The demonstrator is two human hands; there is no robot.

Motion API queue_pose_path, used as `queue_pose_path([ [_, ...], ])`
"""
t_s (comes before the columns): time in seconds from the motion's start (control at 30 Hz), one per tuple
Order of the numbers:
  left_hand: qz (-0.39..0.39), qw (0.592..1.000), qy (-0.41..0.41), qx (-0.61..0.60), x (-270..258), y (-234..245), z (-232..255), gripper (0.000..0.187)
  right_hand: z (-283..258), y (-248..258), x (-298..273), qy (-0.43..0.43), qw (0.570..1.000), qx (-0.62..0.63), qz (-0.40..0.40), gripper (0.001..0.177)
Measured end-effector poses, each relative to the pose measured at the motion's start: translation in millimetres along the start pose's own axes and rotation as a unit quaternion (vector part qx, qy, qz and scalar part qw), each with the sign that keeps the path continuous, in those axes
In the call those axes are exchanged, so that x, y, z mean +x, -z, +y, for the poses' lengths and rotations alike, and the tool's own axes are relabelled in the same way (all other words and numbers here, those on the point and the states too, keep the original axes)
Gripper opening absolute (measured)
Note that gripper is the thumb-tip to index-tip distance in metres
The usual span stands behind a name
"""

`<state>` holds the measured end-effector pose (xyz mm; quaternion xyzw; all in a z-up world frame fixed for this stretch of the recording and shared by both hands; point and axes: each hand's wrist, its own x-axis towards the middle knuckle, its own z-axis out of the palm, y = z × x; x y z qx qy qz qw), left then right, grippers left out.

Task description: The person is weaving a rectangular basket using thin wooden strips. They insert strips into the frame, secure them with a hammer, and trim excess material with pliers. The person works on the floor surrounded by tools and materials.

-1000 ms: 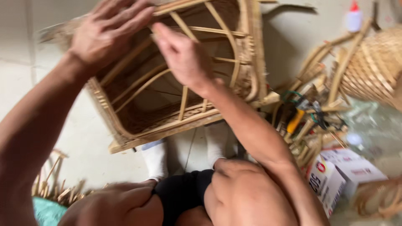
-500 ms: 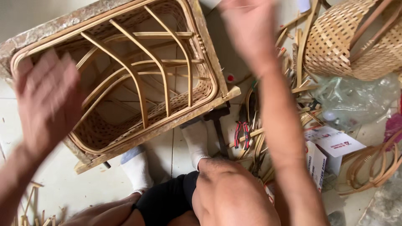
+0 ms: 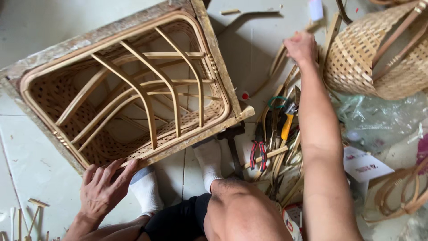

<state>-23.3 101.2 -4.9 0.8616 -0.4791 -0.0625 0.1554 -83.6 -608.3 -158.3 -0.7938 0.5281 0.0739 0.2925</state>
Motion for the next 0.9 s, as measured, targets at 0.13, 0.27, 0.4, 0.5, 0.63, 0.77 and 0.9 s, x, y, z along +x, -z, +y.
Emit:
queue_pose_path([
  [0.13, 0.011, 1.000, 0.010, 0.000, -1.3, -1.9, 1.5, 0.063, -11.4, -9.2, 1.3, 0.087, 0.989, -0.113, 0.034, 0.025],
  [0.27, 0.041, 0.999, 0.019, -0.009, -0.2, -5.4, 3.5, 0.060, -19.8, -15.5, -8.7, 0.011, 0.998, -0.045, 0.032, 0.018],
  [0.4, 0.050, 0.999, 0.018, -0.004, -3.3, -8.6, 6.3, 0.059, -2.1, -3.6, -36.2, -0.009, 0.992, 0.112, 0.048, 0.019],
  [0.5, 0.047, 0.999, 0.005, -0.002, -2.4, -6.2, 1.3, 0.059, 19.5, 22.0, -73.2, -0.045, 0.947, 0.317, -0.012, 0.024],
  [0.63, 0.051, 0.998, 0.030, -0.004, 6.9, -9.0, 4.9, 0.060, 13.5, 55.9, -105.9, -0.073, 0.879, 0.468, -0.064, 0.028],
  [0.77, 0.039, 0.997, 0.066, -0.022, 3.7, -7.5, 6.7, 0.068, -17.0, 75.2, -146.4, 0.006, 0.898, 0.440, 0.019, 0.031],
  [0.9, 0.035, 0.996, 0.066, -0.038, 13.2, -8.1, 4.0, 0.059, -38.6, 82.4, -180.4, 0.064, 0.875, 0.479, 0.034, 0.038],
])
